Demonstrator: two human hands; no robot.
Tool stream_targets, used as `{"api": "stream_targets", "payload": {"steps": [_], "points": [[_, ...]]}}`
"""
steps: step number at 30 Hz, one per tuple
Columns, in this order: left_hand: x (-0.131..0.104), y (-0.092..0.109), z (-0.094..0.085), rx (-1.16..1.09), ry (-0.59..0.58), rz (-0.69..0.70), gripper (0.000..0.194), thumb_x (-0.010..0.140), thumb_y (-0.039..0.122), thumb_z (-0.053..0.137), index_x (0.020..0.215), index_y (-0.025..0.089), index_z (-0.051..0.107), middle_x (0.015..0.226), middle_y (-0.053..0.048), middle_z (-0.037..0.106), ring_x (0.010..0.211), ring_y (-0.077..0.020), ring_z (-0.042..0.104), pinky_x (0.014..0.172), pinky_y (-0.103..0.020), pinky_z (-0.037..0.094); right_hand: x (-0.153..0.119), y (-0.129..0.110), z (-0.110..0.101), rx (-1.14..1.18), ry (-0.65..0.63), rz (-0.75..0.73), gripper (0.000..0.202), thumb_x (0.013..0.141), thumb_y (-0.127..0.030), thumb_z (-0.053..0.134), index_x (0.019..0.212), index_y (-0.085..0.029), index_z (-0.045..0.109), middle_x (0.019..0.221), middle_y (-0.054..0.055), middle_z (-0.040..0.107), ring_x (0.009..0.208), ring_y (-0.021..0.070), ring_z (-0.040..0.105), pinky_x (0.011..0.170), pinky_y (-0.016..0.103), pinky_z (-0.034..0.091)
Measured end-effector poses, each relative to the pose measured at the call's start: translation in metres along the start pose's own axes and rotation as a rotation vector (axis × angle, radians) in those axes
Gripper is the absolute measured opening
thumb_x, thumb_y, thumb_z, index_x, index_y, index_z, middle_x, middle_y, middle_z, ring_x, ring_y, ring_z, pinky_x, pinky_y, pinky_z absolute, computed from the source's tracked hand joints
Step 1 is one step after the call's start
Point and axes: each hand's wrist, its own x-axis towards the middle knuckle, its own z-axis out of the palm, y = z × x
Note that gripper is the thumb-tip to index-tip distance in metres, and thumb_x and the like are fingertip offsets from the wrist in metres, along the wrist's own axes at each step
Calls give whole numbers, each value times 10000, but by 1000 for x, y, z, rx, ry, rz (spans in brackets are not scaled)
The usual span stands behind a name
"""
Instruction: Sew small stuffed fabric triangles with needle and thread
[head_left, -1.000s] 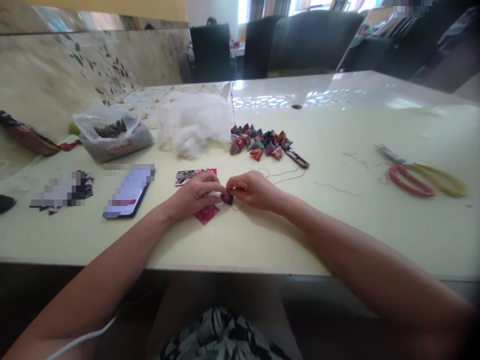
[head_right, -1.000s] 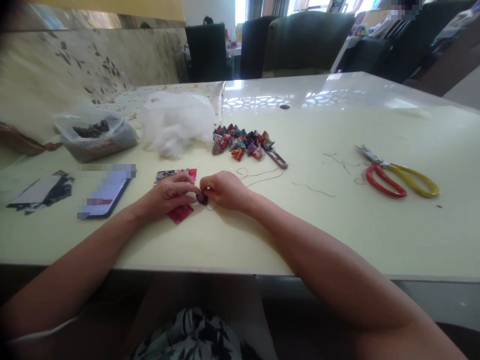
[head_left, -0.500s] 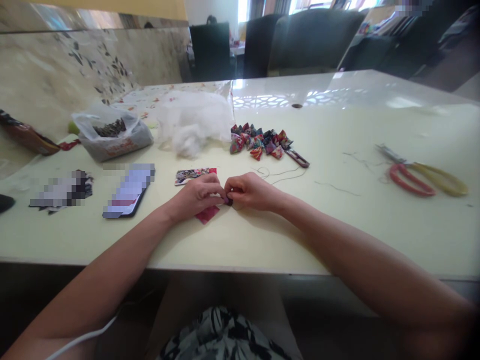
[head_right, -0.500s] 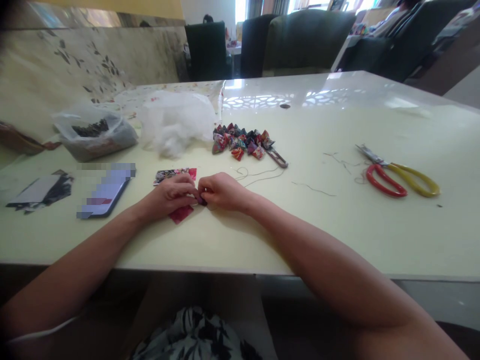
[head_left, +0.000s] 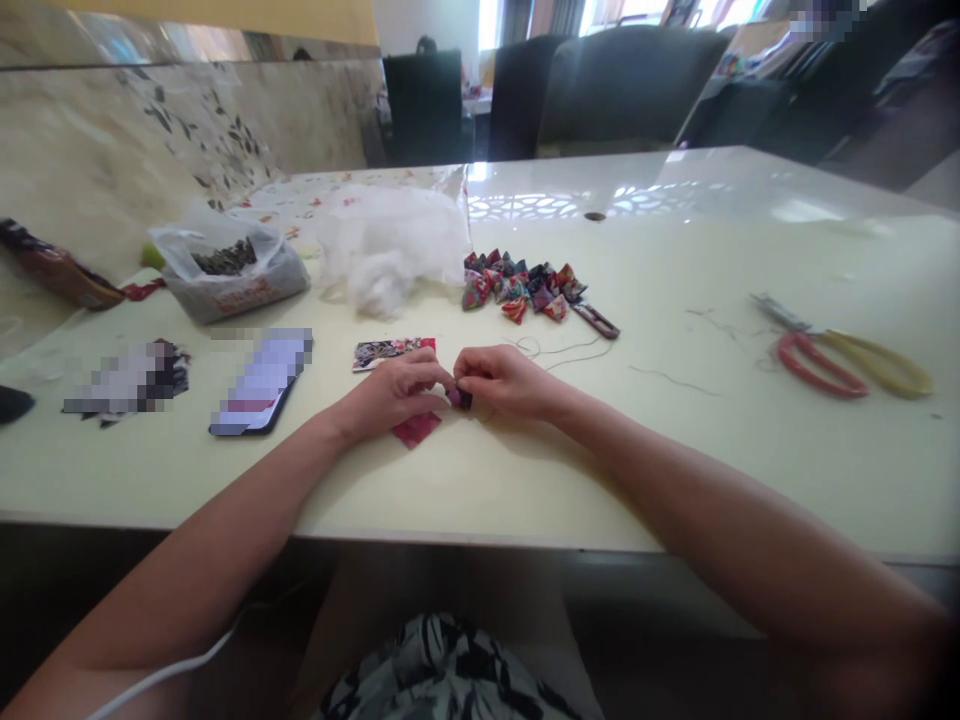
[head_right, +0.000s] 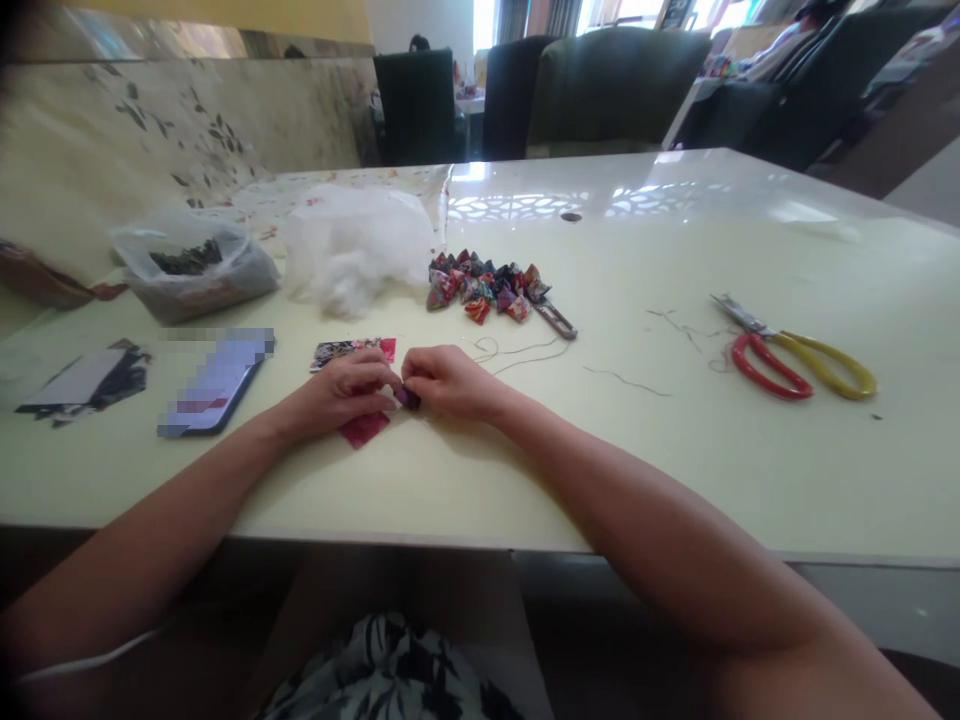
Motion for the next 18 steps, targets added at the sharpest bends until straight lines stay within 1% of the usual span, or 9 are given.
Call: {"api": "stream_targets", "payload": {"steps": [3,5,7,9,12,15,18], "points": [[1,3,3,-61,18,-31,66,860,226,637,812,181,643,796,11,528,698,-109,509,675,-251,436,1,2,5,119,-7,-1,110,793,-169,521,795,-144,628,735,15,653,674,117,543,641,236,408],[1,4,5,-116,45,-72,69,857,223,638,808,176,625,797,6,562,725,-119,540,691,-255,452,1,3,6,182,22,2,87,789,-183,537,782,-147,616,722,6,639,648,105,529,619,228,408],[0,4,6,-193,76,-115,85,859,255,650,853,174,625,834,-9,612,757,-131,577,704,-263,471,1,3,6,250,46,27,71,793,-203,547,784,-154,598,680,-13,611,575,86,493,554,215,387],[-1,3,7,-279,109,-129,145,866,302,660,924,174,625,888,-29,657,793,-143,609,721,-270,486,0,2,5,302,60,64,72,801,-228,556,794,-162,581,640,-30,584,503,73,450,484,206,351],[-2,2,7,-357,165,-143,212,880,357,657,981,176,614,898,-36,675,771,-141,618,704,-267,490,0,1,3,332,76,78,91,806,-256,577,805,-165,574,659,-24,598,489,69,452,460,202,360],[-2,2,6,-336,185,-126,199,873,358,670,940,177,620,863,-23,652,745,-132,598,695,-262,476,0,1,2,321,83,53,106,810,-269,586,813,-164,579,692,-10,616,519,74,475,482,203,388],[0,2,5,-226,171,-65,141,879,314,662,896,177,637,836,-10,608,760,-130,571,717,-265,454,0,0,3,254,91,23,96,823,-252,563,811,-159,582,704,1,630,552,81,482,522,208,381]]}}
